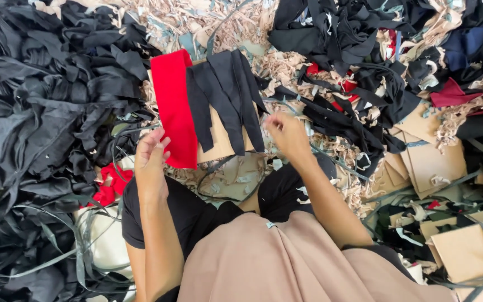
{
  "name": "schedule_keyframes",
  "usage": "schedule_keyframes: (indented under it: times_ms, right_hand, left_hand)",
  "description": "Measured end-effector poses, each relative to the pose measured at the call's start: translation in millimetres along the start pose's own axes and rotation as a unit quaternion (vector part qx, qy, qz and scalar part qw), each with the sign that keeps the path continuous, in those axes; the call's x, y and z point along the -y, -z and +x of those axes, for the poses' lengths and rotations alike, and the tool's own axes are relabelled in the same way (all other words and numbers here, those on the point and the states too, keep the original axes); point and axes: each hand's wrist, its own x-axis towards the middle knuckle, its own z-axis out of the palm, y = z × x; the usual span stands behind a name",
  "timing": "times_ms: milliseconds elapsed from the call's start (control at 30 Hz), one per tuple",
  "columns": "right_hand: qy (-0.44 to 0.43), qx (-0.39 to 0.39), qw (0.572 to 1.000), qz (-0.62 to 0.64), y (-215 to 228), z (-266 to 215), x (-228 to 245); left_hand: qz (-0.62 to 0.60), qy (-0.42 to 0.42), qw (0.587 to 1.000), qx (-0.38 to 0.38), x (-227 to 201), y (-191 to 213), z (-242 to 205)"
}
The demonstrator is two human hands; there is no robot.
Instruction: The person sits on the floor surrounded by fabric scraps, sorts various pieces of black, red, and patterned fabric by hand, places them onto a cardboard sheet, and then uses a grey strap to tie the bundled fabric and cardboard together.
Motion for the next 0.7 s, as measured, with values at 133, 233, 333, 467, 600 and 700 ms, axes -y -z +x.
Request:
schedule_keyframes:
  times_ms: [133,233,333,467,600,700]
  right_hand:
    - [-0.032,0.03,0.997,0.063,14,-22,17]
    - [-0.051,-0.031,0.994,0.092,11,13,6]
    - [-0.074,0.078,0.994,0.007,-11,46,-21]
    - [-0.025,0.026,0.992,-0.117,-1,33,4]
    - [0.118,-0.092,0.97,-0.189,3,0,31]
    - [0.168,-0.049,0.96,-0.216,-17,-20,42]
  left_hand:
    - [-0.005,0.004,1.0,0.021,-12,-23,-11]
    - [0.006,0.002,0.999,0.049,-11,-29,-13]
    - [0.026,0.006,0.997,0.068,-17,-28,-19]
    - [0.031,0.022,0.998,0.058,-19,-20,-21]
    - [0.026,0.017,0.998,0.06,-6,-20,-21]
    - [0.019,0.034,0.997,0.066,-8,-28,-21]
